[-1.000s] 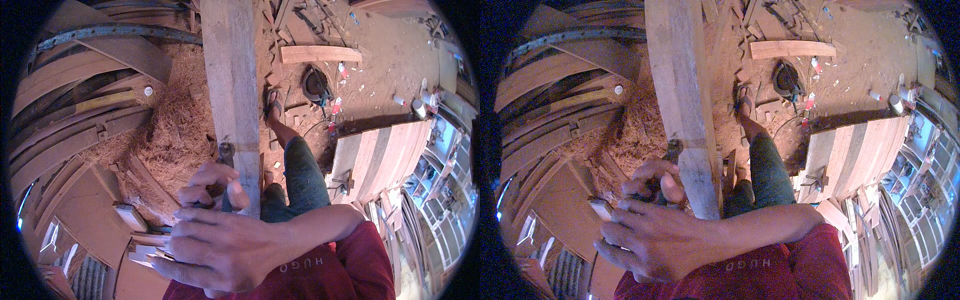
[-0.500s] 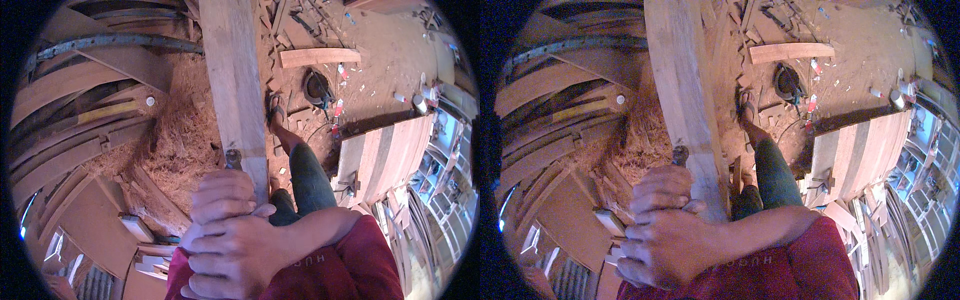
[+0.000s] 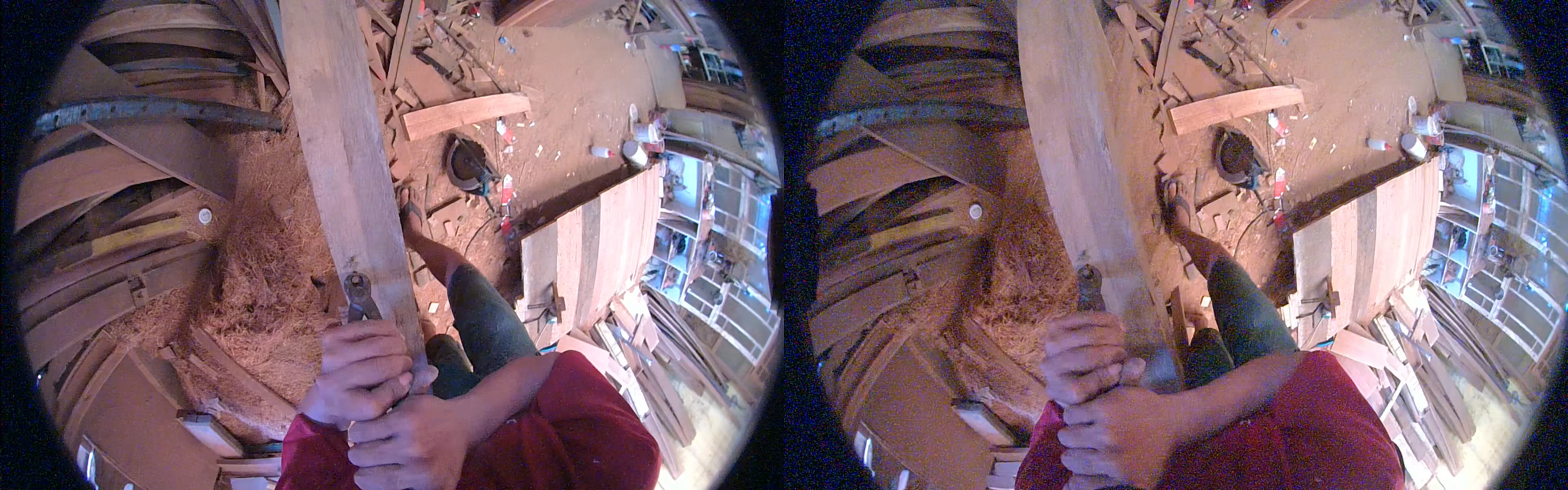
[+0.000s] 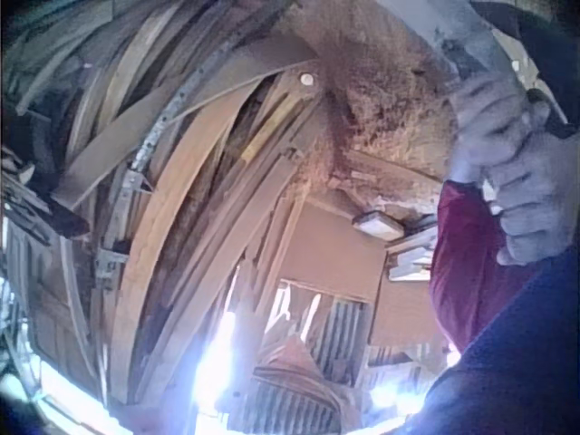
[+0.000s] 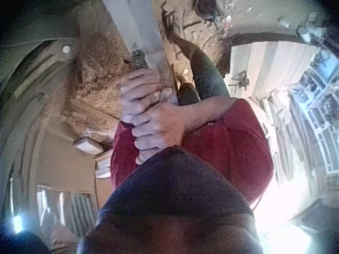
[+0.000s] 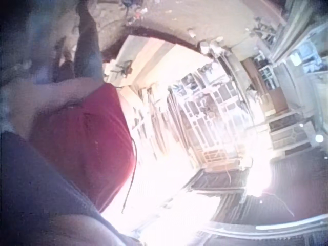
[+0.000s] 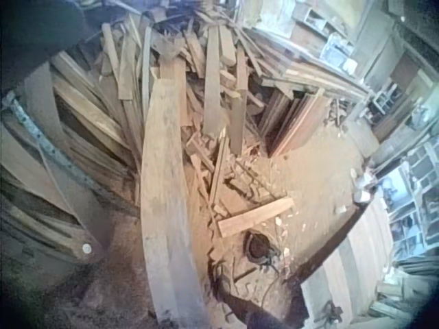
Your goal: The person pulls a fastener from a wooden plank using pincers and then shapes the surface of the plank using an ax.
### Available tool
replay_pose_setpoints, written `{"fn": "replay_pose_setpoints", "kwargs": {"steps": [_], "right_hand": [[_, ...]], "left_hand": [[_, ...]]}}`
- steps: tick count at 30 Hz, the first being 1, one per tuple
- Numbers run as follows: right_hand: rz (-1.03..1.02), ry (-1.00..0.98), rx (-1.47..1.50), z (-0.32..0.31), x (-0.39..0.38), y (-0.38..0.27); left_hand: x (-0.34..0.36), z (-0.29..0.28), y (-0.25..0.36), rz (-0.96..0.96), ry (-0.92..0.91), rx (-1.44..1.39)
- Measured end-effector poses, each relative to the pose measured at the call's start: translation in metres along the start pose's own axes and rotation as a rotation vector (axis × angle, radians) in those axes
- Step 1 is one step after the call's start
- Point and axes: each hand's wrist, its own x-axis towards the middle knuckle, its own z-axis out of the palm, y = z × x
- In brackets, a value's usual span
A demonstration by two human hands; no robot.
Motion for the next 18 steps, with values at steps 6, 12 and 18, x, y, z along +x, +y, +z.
{"fn": "replay_pose_setpoints", "kwargs": {"steps": [6,12,18], "right_hand": [[-0.067,-0.086,-0.201,0.036,-0.051,-0.014],[-0.161,-0.049,-0.231,0.046,-0.066,-0.002],[-0.085,0.113,-0.115,0.03,-0.027,-0.013]], "left_hand": [[-0.058,0.007,0.019,0.111,-0.261,0.191],[-0.06,0.007,0.018,0.028,-0.088,0.172],[-0.042,0.038,0.035,-0.069,0.494,0.247]]}}
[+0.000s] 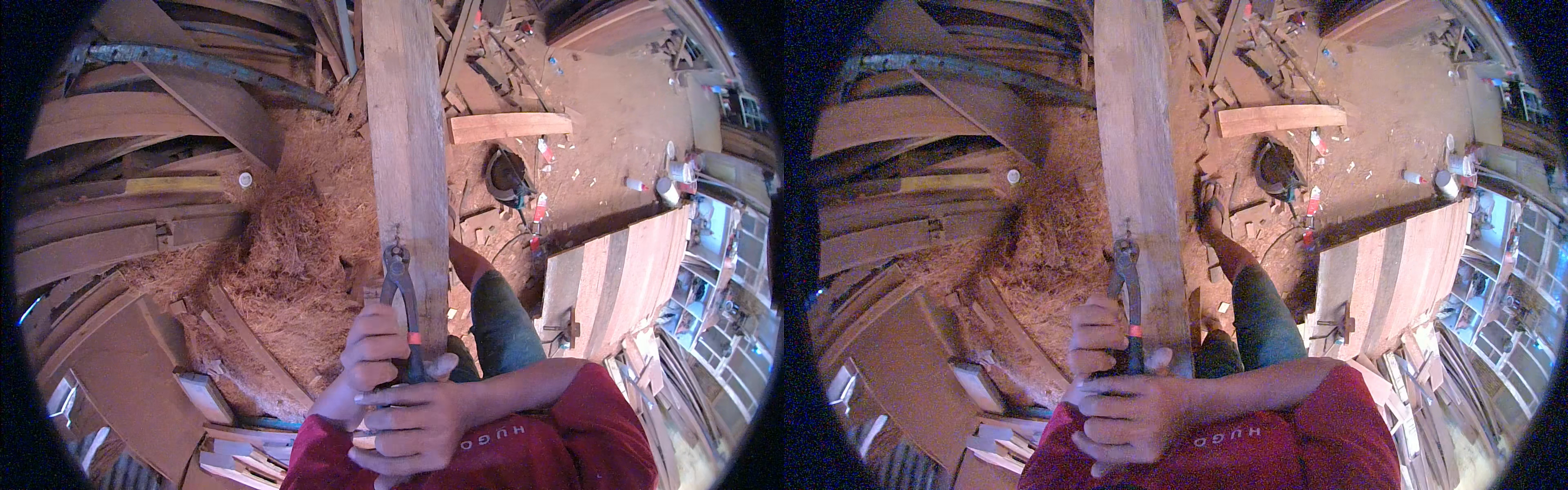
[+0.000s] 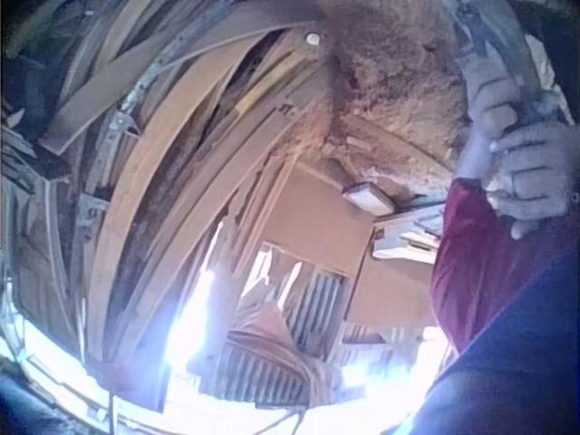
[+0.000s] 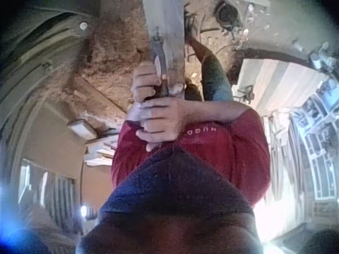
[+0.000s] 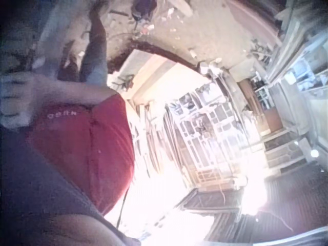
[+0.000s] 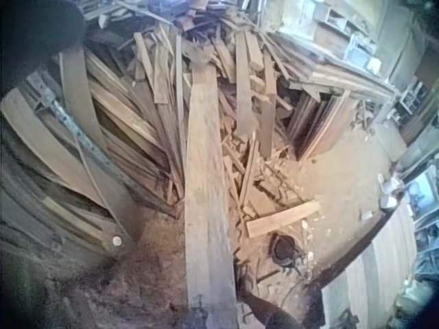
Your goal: The person pulls a fastener from a wooden plank using pincers and then shapes the surface of the plank using an ax.
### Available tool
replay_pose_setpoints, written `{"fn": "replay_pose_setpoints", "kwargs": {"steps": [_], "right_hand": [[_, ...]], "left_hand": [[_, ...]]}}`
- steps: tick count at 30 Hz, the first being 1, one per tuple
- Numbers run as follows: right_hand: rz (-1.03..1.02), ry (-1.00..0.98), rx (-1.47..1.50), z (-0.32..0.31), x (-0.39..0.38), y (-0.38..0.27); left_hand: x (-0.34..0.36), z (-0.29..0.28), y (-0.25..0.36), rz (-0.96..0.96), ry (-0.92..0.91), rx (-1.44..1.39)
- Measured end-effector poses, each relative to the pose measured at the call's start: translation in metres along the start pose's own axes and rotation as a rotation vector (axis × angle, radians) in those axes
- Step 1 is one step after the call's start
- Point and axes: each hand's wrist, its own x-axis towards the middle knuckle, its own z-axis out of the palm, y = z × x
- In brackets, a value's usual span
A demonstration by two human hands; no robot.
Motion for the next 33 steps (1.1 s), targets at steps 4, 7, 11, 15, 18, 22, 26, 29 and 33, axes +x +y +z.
{"fn": "replay_pose_setpoints", "kwargs": {"steps": [4,7,11,15,18,22,26,29,33], "right_hand": [[0.102,0.171,-0.004,-0.031,0.03,0.005],[0.136,0.215,0.017,-0.032,0.034,0.004],[0.178,0.154,0.053,-0.035,0.041,0.002],[0.159,0.163,0.099,-0.034,0.041,0.007],[0.16,0.018,0.169,-0.043,0.037,0.009],[0.053,-0.05,0.114,-0.034,0.022,0.005],[-0.129,-0.141,-0.051,-0.014,-0.025,0.009],[-0.157,-0.126,-0.058,-0.012,-0.033,0.01],[-0.245,-0.202,-0.111,-0.011,-0.049,0.011]], "left_hand": [[0.026,0.001,-0.03,0.129,-0.231,-0.31],[0.037,0.013,-0.031,0.103,-0.113,-0.274],[0.033,0.018,-0.028,0.062,-0.019,-0.239],[0.03,0.027,-0.006,-0.151,0.077,0.01],[0.046,0.024,-0.013,0.035,-0.112,0.202],[0.055,0.025,-0.013,0.111,-0.239,0.116],[0.041,0.02,-0.014,0.181,-0.242,0.154],[0.015,0.013,-0.008,0.173,-0.267,0.162],[-0.021,-0.008,-0.019,0.129,-0.346,0.181]]}}
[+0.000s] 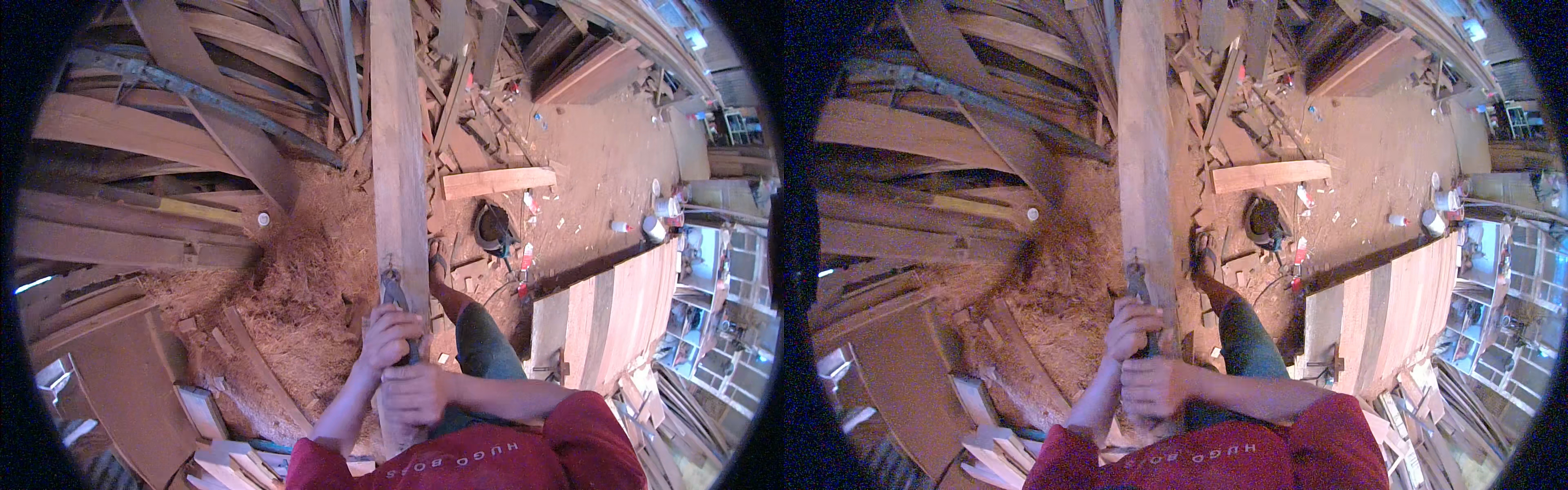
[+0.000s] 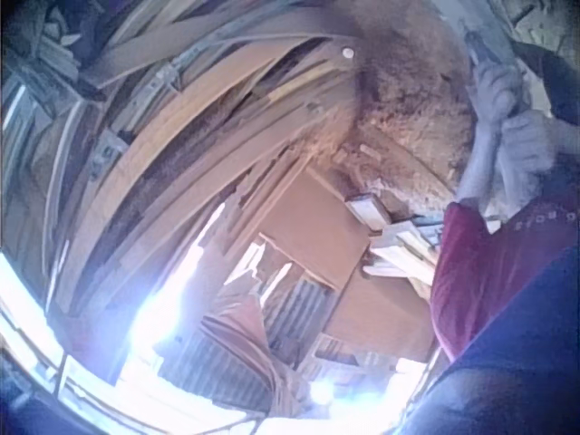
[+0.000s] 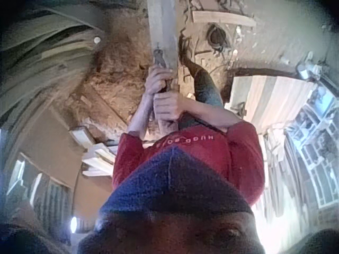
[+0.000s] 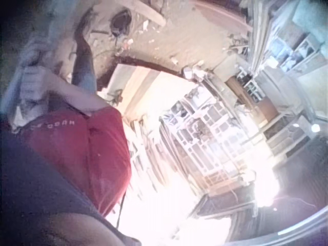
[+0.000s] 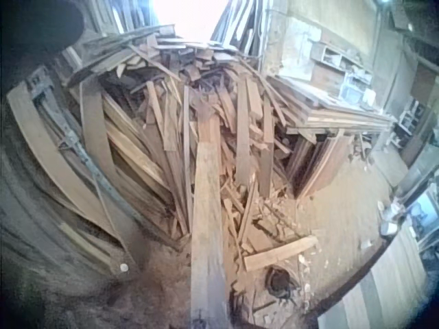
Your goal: The person pulls a fastener from a wooden plank using pincers and then shapes the surface of the plank using an ax.
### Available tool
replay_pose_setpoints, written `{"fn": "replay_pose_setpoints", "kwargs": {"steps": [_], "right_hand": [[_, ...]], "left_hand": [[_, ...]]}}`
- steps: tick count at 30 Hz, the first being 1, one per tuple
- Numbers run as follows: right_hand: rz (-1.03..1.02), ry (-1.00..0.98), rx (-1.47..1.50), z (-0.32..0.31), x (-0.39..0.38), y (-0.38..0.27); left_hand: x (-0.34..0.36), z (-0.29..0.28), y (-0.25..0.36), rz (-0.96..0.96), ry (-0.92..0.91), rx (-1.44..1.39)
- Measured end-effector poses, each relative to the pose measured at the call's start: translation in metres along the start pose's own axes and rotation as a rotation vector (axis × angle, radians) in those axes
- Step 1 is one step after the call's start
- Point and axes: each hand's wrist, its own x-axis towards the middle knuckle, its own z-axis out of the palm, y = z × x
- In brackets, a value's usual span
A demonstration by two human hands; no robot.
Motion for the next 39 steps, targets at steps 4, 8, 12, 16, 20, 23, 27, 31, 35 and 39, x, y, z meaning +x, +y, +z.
{"fn": "replay_pose_setpoints", "kwargs": {"steps": [4,8,12,16,20,23,27,31,35,39], "right_hand": [[-0.044,-0.017,-0.088,0.011,-0.013,0.002],[0.095,0.028,-0.024,-0.004,0.012,-0.009],[0.238,0.176,0.045,-0.022,0.036,-0.007],[0.302,0.288,0.025,-0.039,0.072,0.0],[0.403,0.215,0.076,-0.042,0.07,0.013],[0.378,0.206,0.124,-0.034,0.068,0.013],[0.137,-0.042,0.029,-0.005,0.021,-0.005],[-0.05,-0.076,0.019,0.038,-0.043,-0.034],[0.084,0.167,0.146,0.036,-0.007,-0.062],[0.186,0.246,0.093,0.04,0.054,-0.073]], "left_hand": [[0.004,-0.008,0.004,-0.013,-0.111,-0.002],[0.025,-0.02,0.007,-0.089,-0.155,-0.055],[0.043,-0.009,0.014,-0.224,-0.04,-0.11],[0.077,-0.02,0.047,-0.502,-0.125,0.172],[0.07,-0.01,0.018,-0.506,-0.064,-0.02],[0.063,-0.005,0.013,-0.414,0.05,-0.107],[0.022,-0.004,0.02,-0.21,-0.107,0.14],[-0.046,-0.014,0.022,0.029,-0.3,0.257],[-0.051,-0.016,0.067,-0.103,-0.043,0.122],[-0.044,-0.051,0.116,-0.217,0.262,0.293]]}}
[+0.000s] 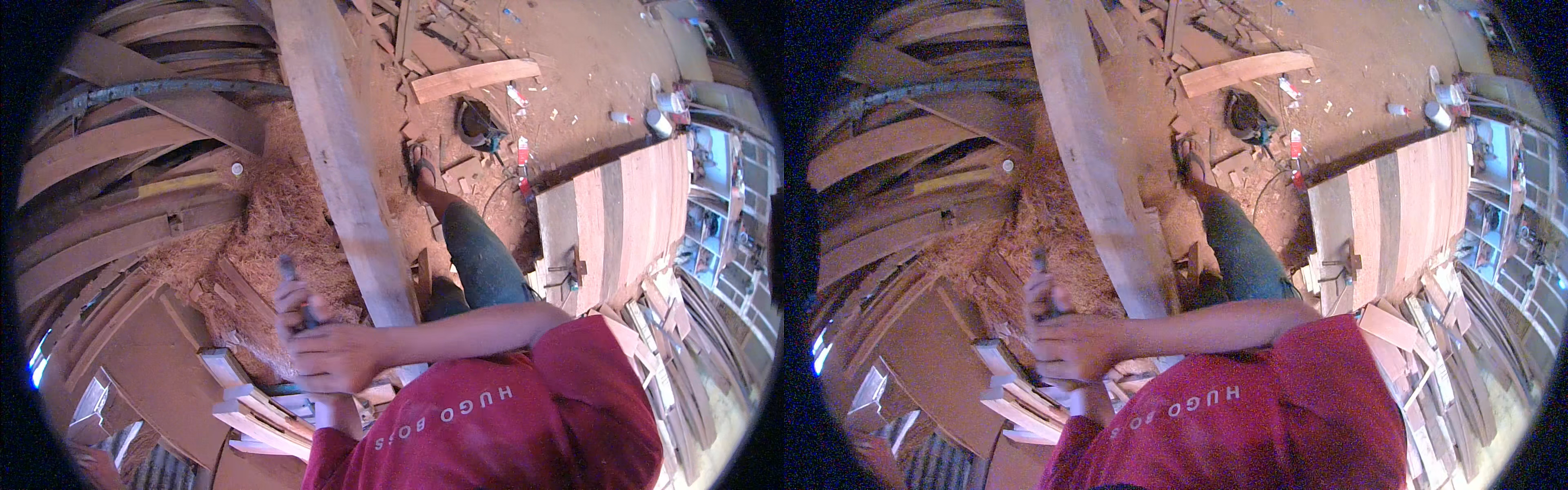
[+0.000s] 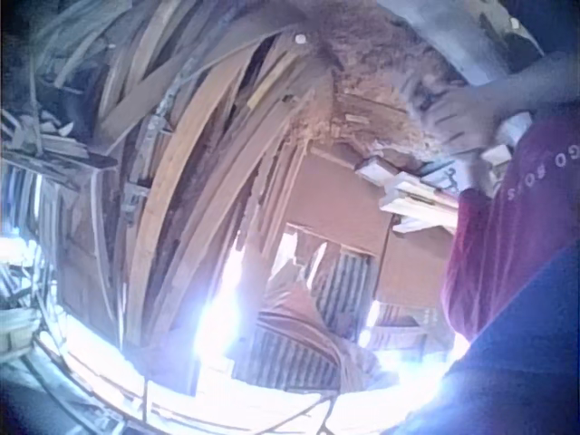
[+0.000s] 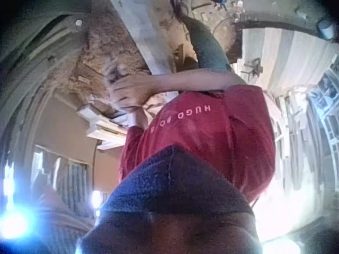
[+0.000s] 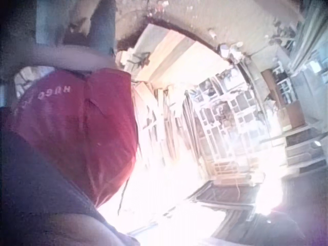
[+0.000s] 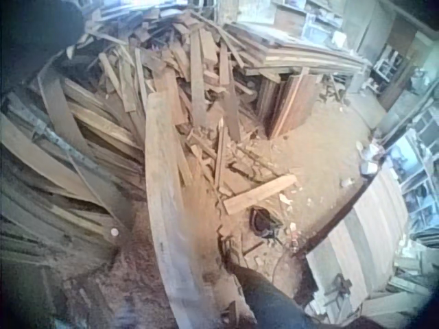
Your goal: The person pulls a fastener from a wooden plank using pincers and then shapes the surface of the plank using an ax.
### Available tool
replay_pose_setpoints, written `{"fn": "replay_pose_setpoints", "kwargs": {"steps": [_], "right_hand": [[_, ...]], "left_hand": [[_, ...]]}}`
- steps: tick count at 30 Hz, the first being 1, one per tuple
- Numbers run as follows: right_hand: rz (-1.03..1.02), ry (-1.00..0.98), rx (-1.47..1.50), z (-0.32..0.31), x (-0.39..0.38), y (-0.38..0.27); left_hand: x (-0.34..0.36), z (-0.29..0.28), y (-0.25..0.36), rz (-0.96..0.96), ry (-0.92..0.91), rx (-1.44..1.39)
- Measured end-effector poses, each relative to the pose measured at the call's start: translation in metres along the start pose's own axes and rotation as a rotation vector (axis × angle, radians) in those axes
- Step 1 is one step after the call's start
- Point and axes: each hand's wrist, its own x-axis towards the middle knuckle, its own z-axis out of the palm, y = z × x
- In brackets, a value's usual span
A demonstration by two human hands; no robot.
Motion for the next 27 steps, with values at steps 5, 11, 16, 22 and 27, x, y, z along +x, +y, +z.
{"fn": "replay_pose_setpoints", "kwargs": {"steps": [5,11,16,22,27], "right_hand": [[0.052,-0.037,0.161,0.076,0.048,-0.026],[0.063,-0.164,0.214,0.06,0.025,-0.088],[0.17,-0.189,0.24,0.061,-0.042,-0.14],[0.754,-0.436,0.557,0.065,-0.182,-0.228],[1.565,-0.847,1.201,0.089,-0.236,-0.291]], "left_hand": [[0.014,-0.074,0.034,-0.045,0.245,0.266],[-0.014,-0.134,0.074,-0.043,0.237,0.384],[-0.095,-0.19,0.124,0.022,0.16,0.421],[-0.201,-0.203,0.185,0.264,-0.089,0.31],[-0.305,-0.198,0.246,0.092,-0.366,0.306]]}}
